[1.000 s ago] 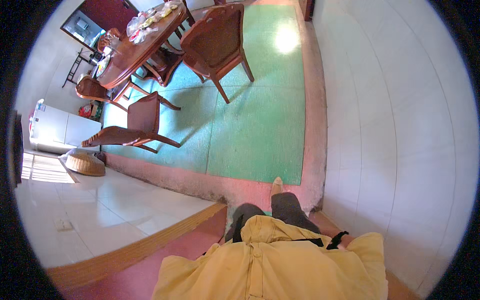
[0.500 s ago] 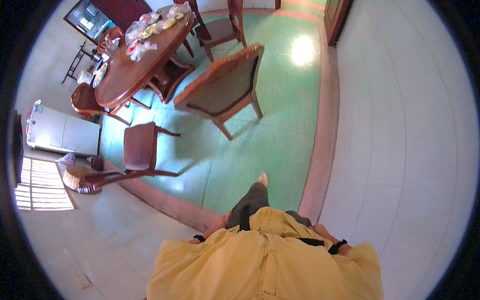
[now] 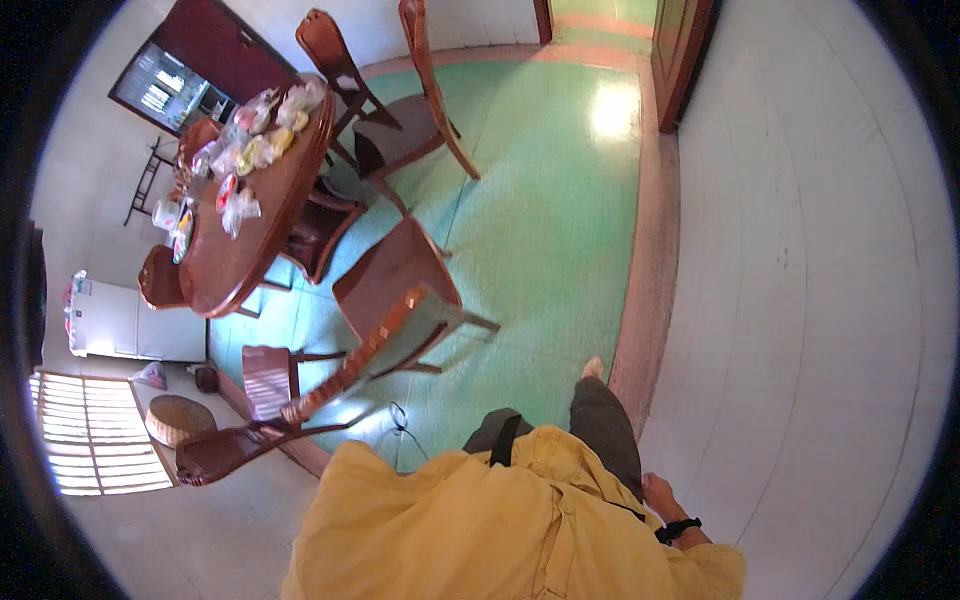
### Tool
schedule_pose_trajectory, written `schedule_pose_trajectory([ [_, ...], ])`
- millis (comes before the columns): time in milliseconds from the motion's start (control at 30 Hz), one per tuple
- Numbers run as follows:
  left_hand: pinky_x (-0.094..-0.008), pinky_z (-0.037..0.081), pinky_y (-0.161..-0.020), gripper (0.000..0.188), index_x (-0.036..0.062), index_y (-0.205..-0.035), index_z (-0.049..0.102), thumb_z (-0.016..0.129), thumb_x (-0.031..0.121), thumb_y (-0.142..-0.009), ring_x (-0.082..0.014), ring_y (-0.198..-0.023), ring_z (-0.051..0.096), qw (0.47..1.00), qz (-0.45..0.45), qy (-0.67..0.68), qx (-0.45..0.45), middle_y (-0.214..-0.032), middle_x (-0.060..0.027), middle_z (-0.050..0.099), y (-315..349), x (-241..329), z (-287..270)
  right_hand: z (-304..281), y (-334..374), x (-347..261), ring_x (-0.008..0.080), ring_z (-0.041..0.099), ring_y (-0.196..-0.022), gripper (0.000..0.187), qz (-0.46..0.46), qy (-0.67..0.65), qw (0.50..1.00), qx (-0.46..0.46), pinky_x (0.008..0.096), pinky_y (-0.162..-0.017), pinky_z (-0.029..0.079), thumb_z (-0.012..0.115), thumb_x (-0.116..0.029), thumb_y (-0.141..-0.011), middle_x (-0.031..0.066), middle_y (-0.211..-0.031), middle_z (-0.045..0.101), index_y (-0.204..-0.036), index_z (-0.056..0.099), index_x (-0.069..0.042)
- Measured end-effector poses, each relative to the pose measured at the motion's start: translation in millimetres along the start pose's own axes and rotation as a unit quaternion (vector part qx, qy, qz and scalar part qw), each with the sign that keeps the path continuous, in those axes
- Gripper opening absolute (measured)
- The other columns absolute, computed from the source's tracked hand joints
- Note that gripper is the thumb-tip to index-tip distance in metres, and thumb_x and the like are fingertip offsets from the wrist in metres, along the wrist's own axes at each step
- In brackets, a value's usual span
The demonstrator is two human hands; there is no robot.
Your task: The person uses a hammer to tap and join purple plastic pieces together on a white surface, then picks up and inspects the assembled component by hand.
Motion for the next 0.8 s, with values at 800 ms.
schedule_pose_trajectory([
  [800, -0.0454, 0.042, -0.083, 0.055, -0.0022, -0.121, 0.044, 0.034, 0.043, -0.091, -0.0399, -0.098, 0.053, 0.997, -0.063, 0.021, 0.041, -0.109, -0.0261, 0.055, -201, 421, -276, -490, -418, -180, 0.0393, 0.058, -0.092, 0.036, 0.006, 0.218, 0.972, -0.085, 0.0452, -0.079, 0.047, 0.052, -0.029, -0.082, 0.0236, -0.097, 0.061, -0.098, 0.059, 0.003],
])
Point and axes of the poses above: each hand's wrist, its own y-axis away from the middle knuckle, its own z-axis out of the palm, x = y × z, the point moved 7 cm from there along -y, towards the middle knuckle
